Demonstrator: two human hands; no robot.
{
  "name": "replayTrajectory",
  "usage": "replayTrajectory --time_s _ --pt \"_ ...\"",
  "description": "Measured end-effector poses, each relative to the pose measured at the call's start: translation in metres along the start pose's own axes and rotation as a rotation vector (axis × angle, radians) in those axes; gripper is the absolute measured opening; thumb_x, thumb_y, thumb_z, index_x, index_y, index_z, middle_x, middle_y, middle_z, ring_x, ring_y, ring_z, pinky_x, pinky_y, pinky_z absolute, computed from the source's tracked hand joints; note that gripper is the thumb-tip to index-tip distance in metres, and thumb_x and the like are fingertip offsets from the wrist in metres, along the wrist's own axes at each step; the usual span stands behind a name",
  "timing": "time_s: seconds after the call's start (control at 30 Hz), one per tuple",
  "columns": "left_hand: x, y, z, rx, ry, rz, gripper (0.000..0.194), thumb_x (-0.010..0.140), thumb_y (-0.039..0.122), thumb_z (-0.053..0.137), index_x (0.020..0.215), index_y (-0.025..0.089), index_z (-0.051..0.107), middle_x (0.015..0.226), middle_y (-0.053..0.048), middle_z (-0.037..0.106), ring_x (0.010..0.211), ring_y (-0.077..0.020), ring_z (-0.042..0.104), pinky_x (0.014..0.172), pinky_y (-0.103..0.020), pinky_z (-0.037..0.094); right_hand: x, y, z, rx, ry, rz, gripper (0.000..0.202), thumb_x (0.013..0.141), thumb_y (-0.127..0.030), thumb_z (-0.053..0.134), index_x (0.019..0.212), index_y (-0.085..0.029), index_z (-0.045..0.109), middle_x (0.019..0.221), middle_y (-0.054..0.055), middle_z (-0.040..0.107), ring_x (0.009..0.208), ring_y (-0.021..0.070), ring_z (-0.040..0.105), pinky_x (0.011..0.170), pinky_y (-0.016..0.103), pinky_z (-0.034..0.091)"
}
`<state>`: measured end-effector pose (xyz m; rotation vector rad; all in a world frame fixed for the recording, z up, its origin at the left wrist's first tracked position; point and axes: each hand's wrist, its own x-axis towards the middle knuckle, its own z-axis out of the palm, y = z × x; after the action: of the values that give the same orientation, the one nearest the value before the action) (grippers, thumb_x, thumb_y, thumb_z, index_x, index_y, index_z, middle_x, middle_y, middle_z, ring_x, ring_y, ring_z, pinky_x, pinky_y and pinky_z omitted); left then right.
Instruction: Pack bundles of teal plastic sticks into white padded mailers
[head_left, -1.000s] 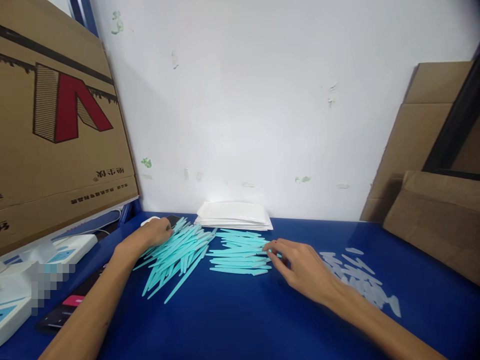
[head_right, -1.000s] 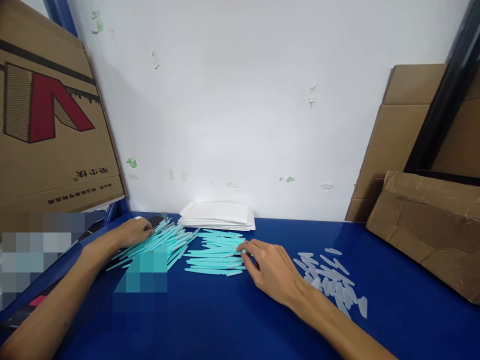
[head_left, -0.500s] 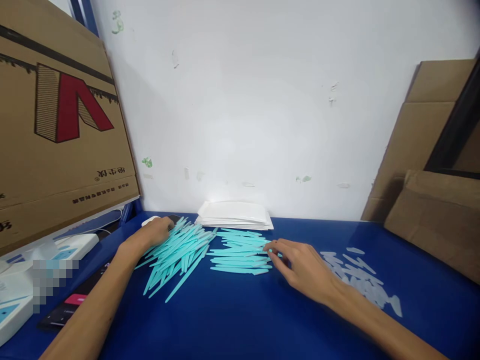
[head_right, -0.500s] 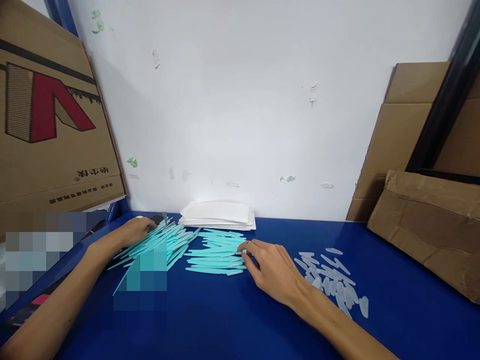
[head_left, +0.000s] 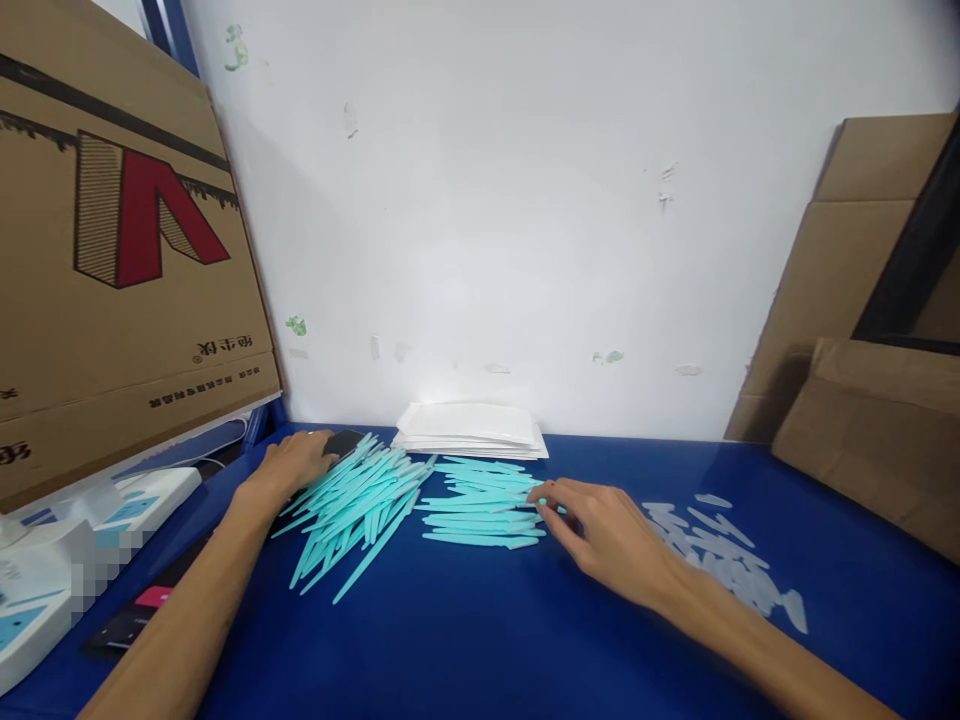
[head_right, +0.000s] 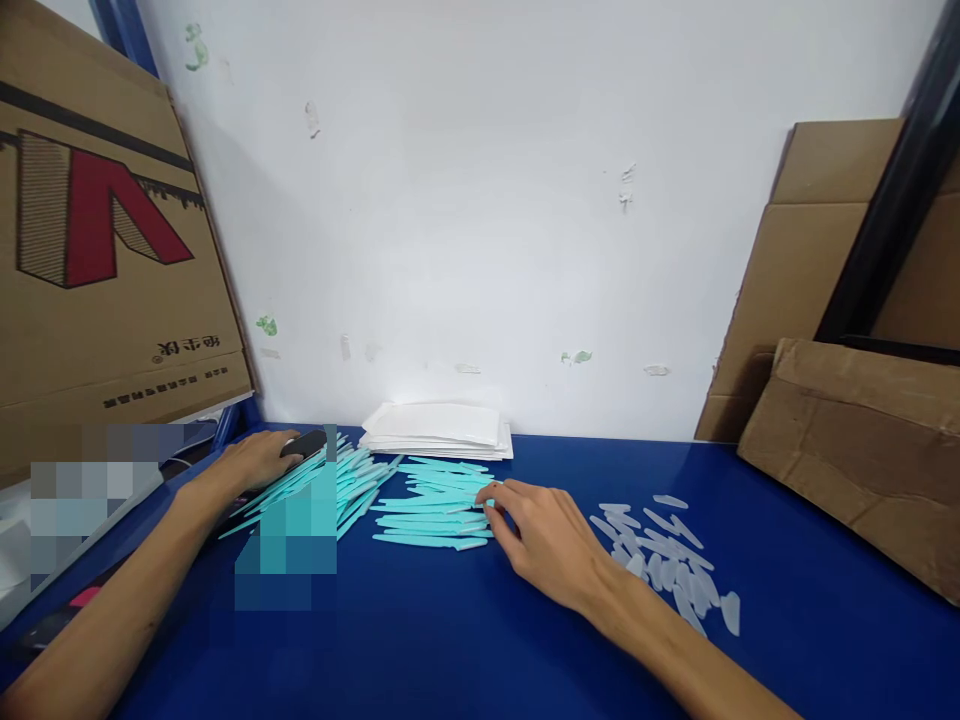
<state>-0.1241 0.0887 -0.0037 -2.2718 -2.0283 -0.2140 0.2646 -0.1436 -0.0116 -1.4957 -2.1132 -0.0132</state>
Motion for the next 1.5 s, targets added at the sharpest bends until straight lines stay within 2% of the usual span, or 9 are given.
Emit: replayTrajectory --time_s 0.17,0.27,0.47,0.67,1.0,1.2,1.5 --pt "-0.002 0.000 -0.005 0.009 -0.083 -0.041 0.062 0.079 0.048 0.056 0.135 0.020 0.058 0.123 -0.017 0.069 0.109 -0.0379 0.065 0.082 -0.043 0.053 0.000 0.001 0.002 0.010 0.003 -0.004 0.031 0.101 -0.028 0.040 0.111 -0.025 0.069 0.099 0.004 0.075 0.069 0.0177 0.067 0.060 0.027 0.045" --pt "0.000 -0.001 -0.003 0.013 -0.079 -0.057 0.065 0.078 0.049 0.057 0.136 0.019 0.057 0.124 -0.019 0.067 0.108 -0.0386 0.065 0.080 -0.042 0.053 0.000 0.001 0.003 0.020 0.000 -0.002 0.032 0.102 -0.029 0.040 0.112 -0.025 0.069 0.101 0.003 0.076 0.067 0.0170 0.067 0.060 0.027 0.046" --pt "0.008 -0.008 0.004 0.024 -0.072 -0.061 0.070 0.076 0.052 0.058 0.138 0.020 0.056 0.130 -0.019 0.063 0.116 -0.0386 0.061 0.090 -0.042 0.051 0.001 0.001 0.002 0.017 -0.008 -0.002 0.034 0.102 -0.031 0.038 0.111 -0.024 0.070 0.100 0.005 0.077 0.070 0.0185 0.069 0.060 0.027 0.047" --pt "0.006 -0.007 -0.001 0.025 -0.072 -0.122 0.080 0.074 0.061 0.057 0.140 0.016 0.052 0.132 -0.027 0.056 0.109 -0.0439 0.063 0.081 -0.045 0.052 0.000 0.000 0.002 0.008 -0.013 -0.008 0.034 0.102 -0.031 0.037 0.113 -0.026 0.070 0.102 0.004 0.077 0.072 0.0191 0.069 0.063 0.028 0.047" --pt "-0.001 0.000 -0.007 0.005 -0.060 -0.180 0.090 0.069 0.066 0.058 0.142 0.013 0.049 0.133 -0.030 0.054 0.110 -0.0474 0.061 0.077 -0.047 0.052 0.001 0.001 0.002 -0.005 -0.028 0.004 0.033 0.102 -0.032 0.038 0.110 -0.026 0.070 0.099 0.004 0.077 0.067 0.0190 0.069 0.060 0.028 0.045" --pt "-0.001 0.000 -0.008 -0.009 -0.062 -0.205 0.090 0.070 0.064 0.058 0.142 0.012 0.047 0.133 -0.032 0.052 0.109 -0.0491 0.060 0.074 -0.047 0.051 0.001 0.002 0.004 -0.018 -0.031 0.000 0.031 0.101 -0.030 0.039 0.109 -0.026 0.069 0.095 0.002 0.077 0.067 0.0189 0.068 0.060 0.027 0.045" --pt "-0.004 0.004 -0.007 0.020 -0.022 -0.210 0.079 0.074 0.055 0.058 0.139 0.011 0.048 0.129 -0.030 0.050 0.104 -0.0459 0.062 0.074 -0.047 0.051 0.001 0.000 0.001 -0.008 -0.045 0.006 0.031 0.101 -0.029 0.039 0.109 -0.026 0.069 0.095 0.002 0.077 0.064 0.0179 0.067 0.059 0.028 0.045"
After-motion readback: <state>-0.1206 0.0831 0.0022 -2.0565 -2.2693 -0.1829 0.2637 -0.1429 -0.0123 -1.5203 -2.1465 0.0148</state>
